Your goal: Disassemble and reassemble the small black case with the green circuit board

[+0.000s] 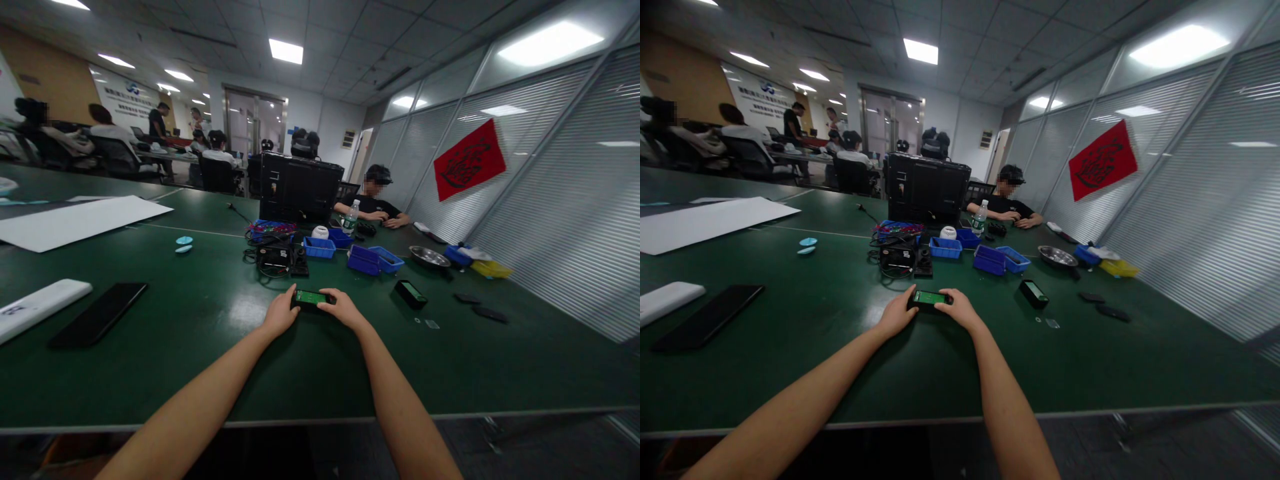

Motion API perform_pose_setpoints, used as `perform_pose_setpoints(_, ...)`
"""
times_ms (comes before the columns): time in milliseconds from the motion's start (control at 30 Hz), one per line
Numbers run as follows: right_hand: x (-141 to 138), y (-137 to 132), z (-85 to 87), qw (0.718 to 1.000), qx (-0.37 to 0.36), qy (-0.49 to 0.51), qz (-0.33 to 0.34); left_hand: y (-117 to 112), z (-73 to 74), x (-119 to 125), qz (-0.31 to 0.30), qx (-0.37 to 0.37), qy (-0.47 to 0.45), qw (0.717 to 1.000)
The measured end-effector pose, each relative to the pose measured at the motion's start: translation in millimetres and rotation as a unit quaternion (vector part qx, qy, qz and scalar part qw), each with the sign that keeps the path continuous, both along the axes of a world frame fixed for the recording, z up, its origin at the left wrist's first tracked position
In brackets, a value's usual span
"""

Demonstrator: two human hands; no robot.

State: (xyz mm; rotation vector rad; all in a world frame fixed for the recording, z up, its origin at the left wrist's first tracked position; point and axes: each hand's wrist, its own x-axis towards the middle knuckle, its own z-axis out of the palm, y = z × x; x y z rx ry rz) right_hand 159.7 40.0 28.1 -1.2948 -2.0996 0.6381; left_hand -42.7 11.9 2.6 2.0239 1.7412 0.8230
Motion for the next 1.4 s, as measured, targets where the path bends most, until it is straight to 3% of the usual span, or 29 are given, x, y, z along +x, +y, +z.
perform_pose_setpoints(167, -4.3, 1.1, -6.0, 1.000, -0.007, -0.018, -0.019, -1.3, 1.5, 0.2, 0.002, -0.005, -0.024, 1.000)
perform_pose_setpoints(367, 10.5, 11.3, -11.2, 0.973, 0.014, -0.062, -0.222, -2.1, 2.5, 0.0, -0.004, -0.010, -0.061, 0.998)
perform_pose_setpoints(500, 20.2, 18.5, -12.7, 0.971, 0.004, -0.047, -0.236, -2.8, 3.2, -0.3, -0.007, -0.010, -0.057, 0.998)
perform_pose_setpoints(700, 12.5, 16.1, -9.8, 0.959, -0.022, -0.070, -0.274, -2.6, 2.5, 0.4, 0.000, -0.008, -0.059, 0.998)
perform_pose_setpoints(900, -11.6, 1.7, -8.7, 0.967, 0.089, -0.098, -0.220, -1.4, 1.4, 1.1, -0.003, 0.000, -0.064, 0.998)
perform_pose_setpoints(1033, -21.6, -6.3, -7.6, 0.974, 0.072, -0.137, -0.166, -1.8, 2.4, 0.4, -0.002, -0.006, -0.069, 0.998)
perform_pose_setpoints(1200, -13.2, -4.2, -6.5, 0.983, 0.043, -0.126, -0.128, -2.9, 5.2, 0.8, 0.000, -0.009, -0.068, 0.998)
perform_pose_setpoints(1400, -14.2, -2.2, -8.7, 0.975, 0.056, -0.150, -0.153, -1.6, 2.5, 0.8, -0.001, -0.002, -0.063, 0.998)
